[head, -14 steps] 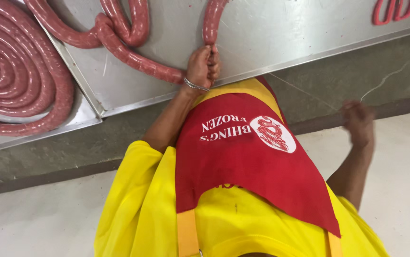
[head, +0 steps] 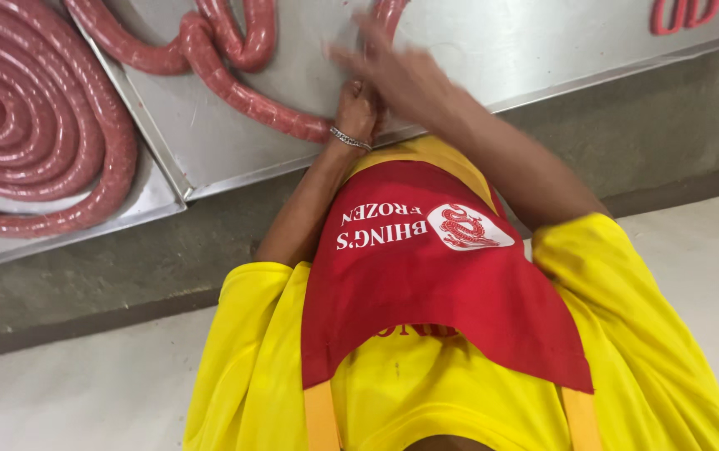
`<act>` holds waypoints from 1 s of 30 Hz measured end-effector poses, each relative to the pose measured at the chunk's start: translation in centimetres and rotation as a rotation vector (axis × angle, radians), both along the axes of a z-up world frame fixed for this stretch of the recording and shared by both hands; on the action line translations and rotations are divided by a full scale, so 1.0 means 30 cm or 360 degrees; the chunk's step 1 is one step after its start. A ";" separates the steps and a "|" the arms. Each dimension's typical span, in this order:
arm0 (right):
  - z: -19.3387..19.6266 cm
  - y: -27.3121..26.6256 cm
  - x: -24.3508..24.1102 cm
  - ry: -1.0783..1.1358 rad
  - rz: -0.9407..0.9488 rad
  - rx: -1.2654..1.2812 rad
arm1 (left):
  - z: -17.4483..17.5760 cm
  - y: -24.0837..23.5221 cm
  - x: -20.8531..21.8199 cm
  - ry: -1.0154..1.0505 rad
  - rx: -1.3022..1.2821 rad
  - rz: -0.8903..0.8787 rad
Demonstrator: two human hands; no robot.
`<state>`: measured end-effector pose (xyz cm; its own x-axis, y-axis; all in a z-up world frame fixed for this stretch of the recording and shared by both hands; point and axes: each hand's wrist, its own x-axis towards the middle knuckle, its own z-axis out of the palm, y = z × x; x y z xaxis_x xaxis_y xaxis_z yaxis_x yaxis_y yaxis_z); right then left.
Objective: The person sections links of sausage by twisting the casing at intervals, tying segments with string, and cutting the string with scissors.
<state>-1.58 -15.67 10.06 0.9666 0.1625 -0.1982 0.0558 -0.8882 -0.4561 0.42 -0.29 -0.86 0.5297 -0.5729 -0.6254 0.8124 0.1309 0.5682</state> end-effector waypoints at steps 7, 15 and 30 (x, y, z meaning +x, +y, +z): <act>0.168 -0.342 -0.683 -0.0151 -0.1012 0.2029 | 0.036 0.080 0.024 0.0191 -0.0436 -0.0130; -0.045 -0.502 -1.217 0.0525 -0.1936 0.0836 | 0.046 0.048 0.073 0.0310 -0.0584 -0.0023; -0.030 -0.992 -1.135 0.0137 -0.1631 -0.0018 | 0.007 0.027 0.005 -0.0493 -0.0008 -0.0492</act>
<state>-35.64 -45.42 9.17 0.6223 -0.7350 -0.2694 -0.7639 -0.4951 -0.4139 0.58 0.51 -0.66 0.4951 -0.7367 -0.4606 0.6052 -0.0879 0.7912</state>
